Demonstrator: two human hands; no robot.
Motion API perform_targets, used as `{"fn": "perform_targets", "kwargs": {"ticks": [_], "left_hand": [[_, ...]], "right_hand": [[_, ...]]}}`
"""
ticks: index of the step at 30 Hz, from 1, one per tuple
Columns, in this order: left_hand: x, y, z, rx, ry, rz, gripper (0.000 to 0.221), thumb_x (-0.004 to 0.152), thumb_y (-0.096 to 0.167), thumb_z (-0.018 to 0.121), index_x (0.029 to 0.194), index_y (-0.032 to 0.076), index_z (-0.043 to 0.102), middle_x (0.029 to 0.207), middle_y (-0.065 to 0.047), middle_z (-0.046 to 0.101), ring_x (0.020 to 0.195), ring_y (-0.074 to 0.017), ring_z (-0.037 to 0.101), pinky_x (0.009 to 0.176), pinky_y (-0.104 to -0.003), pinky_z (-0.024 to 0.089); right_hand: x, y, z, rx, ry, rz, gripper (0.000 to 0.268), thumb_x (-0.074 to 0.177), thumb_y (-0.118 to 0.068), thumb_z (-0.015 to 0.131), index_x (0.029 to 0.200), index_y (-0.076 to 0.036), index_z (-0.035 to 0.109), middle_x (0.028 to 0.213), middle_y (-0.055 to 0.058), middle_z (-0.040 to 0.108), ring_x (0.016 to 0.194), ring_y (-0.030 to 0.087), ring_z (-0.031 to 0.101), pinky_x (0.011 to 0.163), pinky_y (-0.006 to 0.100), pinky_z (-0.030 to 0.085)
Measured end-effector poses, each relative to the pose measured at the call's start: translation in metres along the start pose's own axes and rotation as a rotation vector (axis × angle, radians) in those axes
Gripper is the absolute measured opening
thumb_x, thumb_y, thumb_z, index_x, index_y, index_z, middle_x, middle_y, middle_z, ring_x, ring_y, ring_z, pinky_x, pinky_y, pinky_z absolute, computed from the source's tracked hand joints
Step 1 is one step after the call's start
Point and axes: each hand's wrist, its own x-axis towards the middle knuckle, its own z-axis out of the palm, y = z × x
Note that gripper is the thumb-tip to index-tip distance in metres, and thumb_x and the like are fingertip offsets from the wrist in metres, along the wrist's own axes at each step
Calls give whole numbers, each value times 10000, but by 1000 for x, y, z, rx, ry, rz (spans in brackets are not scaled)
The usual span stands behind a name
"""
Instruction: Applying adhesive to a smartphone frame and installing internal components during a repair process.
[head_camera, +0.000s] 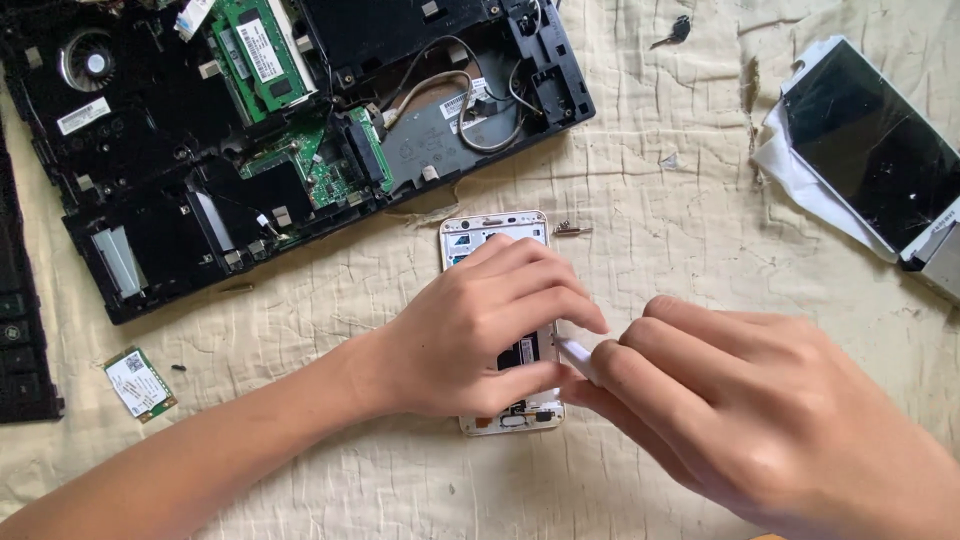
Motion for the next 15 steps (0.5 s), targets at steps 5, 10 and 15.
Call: {"fn": "perform_targets", "kwargs": {"ticks": [5,10,15], "left_hand": [[-2,-3,5,-21,70,-2,178,888,-6,772,936,54,611,882,-42,638,923,-251,611,820,-353,443],[-2,-4,6,-72,108,-31,167,880,-106,724,940,27,644,888,-63,642,903,-257,603,829,-370,483],[-2,-4,6,-17,78,8,123,904,-75,756,979,-16,679,866,-97,684,934,-281,621,821,-385,452]], "right_hand": [[-1,-3,4,-173,5,65,383,1055,-216,666,739,-89,491,634,26,434,513,197,406,437,372,343],[6,9,5,-237,11,61,337,1070,-333,680,860,-98,562,648,-7,498,527,171,470,455,347,376],[1,14,1,70,-35,0,143,1036,-108,596,945,-3,564,822,98,570,634,252,494,510,412,395]]}}
